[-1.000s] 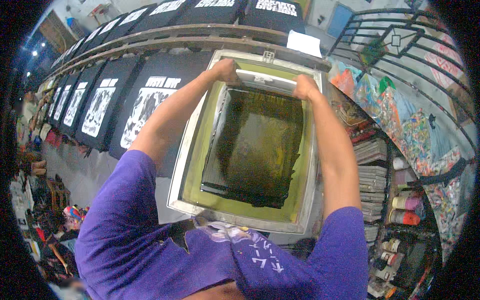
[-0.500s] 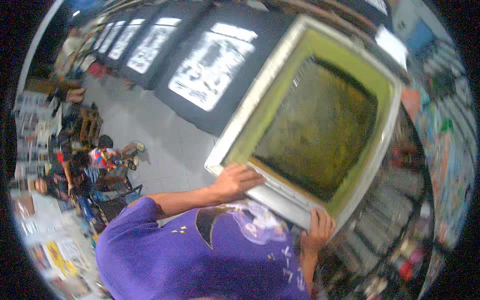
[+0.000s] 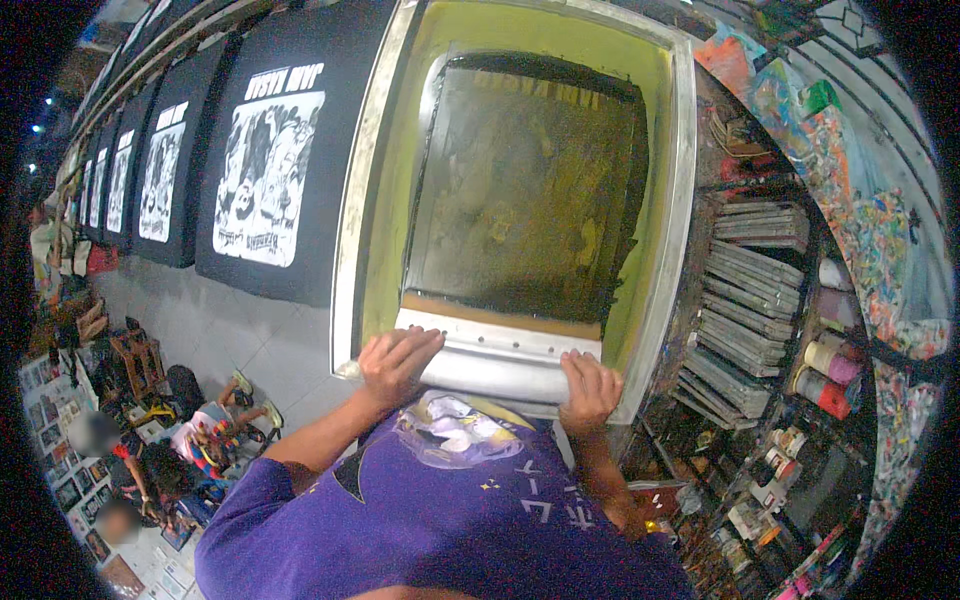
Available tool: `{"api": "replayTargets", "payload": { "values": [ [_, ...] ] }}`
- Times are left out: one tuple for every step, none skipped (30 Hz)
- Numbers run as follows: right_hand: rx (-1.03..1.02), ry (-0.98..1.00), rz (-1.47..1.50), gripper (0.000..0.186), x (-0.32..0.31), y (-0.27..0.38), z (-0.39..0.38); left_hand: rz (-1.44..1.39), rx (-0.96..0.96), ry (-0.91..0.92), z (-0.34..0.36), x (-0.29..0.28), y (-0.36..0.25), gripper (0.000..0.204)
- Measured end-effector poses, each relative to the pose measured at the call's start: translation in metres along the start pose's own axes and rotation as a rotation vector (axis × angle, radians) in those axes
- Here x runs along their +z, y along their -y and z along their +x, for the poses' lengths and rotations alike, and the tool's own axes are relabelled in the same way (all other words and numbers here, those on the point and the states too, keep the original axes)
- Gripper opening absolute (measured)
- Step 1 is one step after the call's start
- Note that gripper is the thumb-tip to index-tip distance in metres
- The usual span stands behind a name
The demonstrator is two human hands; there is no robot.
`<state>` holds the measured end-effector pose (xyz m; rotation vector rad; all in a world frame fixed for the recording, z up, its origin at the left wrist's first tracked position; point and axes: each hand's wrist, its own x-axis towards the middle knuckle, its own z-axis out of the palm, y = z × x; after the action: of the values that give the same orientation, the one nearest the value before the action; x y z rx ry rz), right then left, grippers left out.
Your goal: The person pours black ink onto a screen printing frame and uses a squeegee to spread the ink across the screen, transferring a design onto a black t-shirt. The person repeats this process on multiple t-shirts laid out on a table.
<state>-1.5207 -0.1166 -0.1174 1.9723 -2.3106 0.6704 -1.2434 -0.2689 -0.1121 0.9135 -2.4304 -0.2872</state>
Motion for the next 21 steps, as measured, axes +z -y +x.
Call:
{"api": "replayTargets", "payload": {
  "values": [
    [0.006, 0.013, -0.007, 0.032, 0.006, -0.007, 0.012, 0.009, 0.0, 0.012, 0.011, 0.004, 0.009, 0.031],
    [-0.021, -0.019, -0.007, 0.032, 0.014, -0.016, 0.032, 0.021, 0.011, 0.003, 0.03, 0.011, 0.022, 0.031],
    [-0.044, -0.053, -0.004, 0.032, 0.022, -0.027, 0.053, 0.003, 0.022, -0.022, 0.048, 0.019, 0.032, 0.032],
    [-0.068, -0.083, -0.003, 0.032, 0.029, -0.039, 0.077, -0.006, 0.08, -0.107, 0.072, 0.031, 0.045, 0.026],
    [-0.091, -0.086, -0.029, 0.033, 0.035, -0.05, 0.101, -0.017, 0.128, -0.155, 0.093, 0.041, 0.06, 0.025],
    [-0.107, -0.087, -0.051, 0.034, 0.041, -0.061, 0.125, 0.039, 0.171, -0.203, 0.114, 0.051, 0.074, 0.033],
    [-0.122, -0.112, -0.068, 0.036, 0.05, -0.072, 0.15, 0.097, 0.124, -0.05, 0.132, 0.056, 0.09, 0.041],
    [-0.126, -0.132, -0.083, 0.037, 0.058, -0.083, 0.177, 0.051, 0.149, -0.099, 0.154, 0.067, 0.105, 0.048],
    [-0.143, -0.128, -0.085, 0.038, 0.063, -0.093, 0.202, 0.042, 0.162, -0.153, 0.177, 0.077, 0.117, 0.045],
    [-0.153, -0.114, -0.088, 0.038, 0.066, -0.102, 0.226, 0.071, 0.112, -0.089, 0.195, 0.081, 0.126, 0.043],
    [-0.164, -0.123, -0.106, 0.038, 0.069, -0.109, 0.253, 0.078, 0.127, -0.113, 0.218, 0.083, 0.137, 0.04],
    [-0.17, -0.127, -0.123, 0.039, 0.069, -0.113, 0.276, 0.072, 0.113, -0.117, 0.245, 0.084, 0.145, 0.04],
    [-0.202, -0.109, -0.108, 0.036, 0.063, -0.12, 0.302, 0.068, 0.166, -0.157, 0.27, 0.081, 0.155, 0.042],
    [-0.276, -0.121, -0.09, 0.034, 0.052, -0.126, 0.329, 0.106, 0.082, -0.016, 0.296, 0.075, 0.165, 0.037],
    [-0.153, 0.08, -0.117, 0.034, 0.039, -0.129, 0.365, 0.22, -0.07, 0.255, 0.335, 0.067, 0.175, 0.031],
    [-0.056, 0.26, -0.144, 0.036, 0.025, -0.131, 0.392, 0.185, -0.037, 0.283, 0.365, 0.059, 0.184, 0.029],
    [-0.078, 0.408, -0.146, 0.039, 0.015, -0.128, 0.392, 0.293, 0.083, 0.53, 0.4, 0.046, 0.188, 0.035],
    [-0.103, 0.52, -0.168, 0.042, 0.002, -0.122, 0.411, 0.341, 0.232, 0.583, 0.412, 0.038, 0.188, 0.041],
    [-0.095, 0.603, -0.208, 0.046, -0.01, -0.118, 0.431, 0.285, 0.245, 0.607, 0.425, 0.03, 0.189, 0.048],
    [-0.09, 0.519, -0.049, 0.046, -0.016, -0.117, 0.418, 0.158, 0.14, 0.525, 0.41, 0.03, 0.185, 0.05],
    [-0.11, 0.561, -0.001, 0.044, -0.029, -0.114, 0.413, 0.163, 0.065, 0.549, 0.41, 0.017, 0.179, 0.05]
  ]
}}
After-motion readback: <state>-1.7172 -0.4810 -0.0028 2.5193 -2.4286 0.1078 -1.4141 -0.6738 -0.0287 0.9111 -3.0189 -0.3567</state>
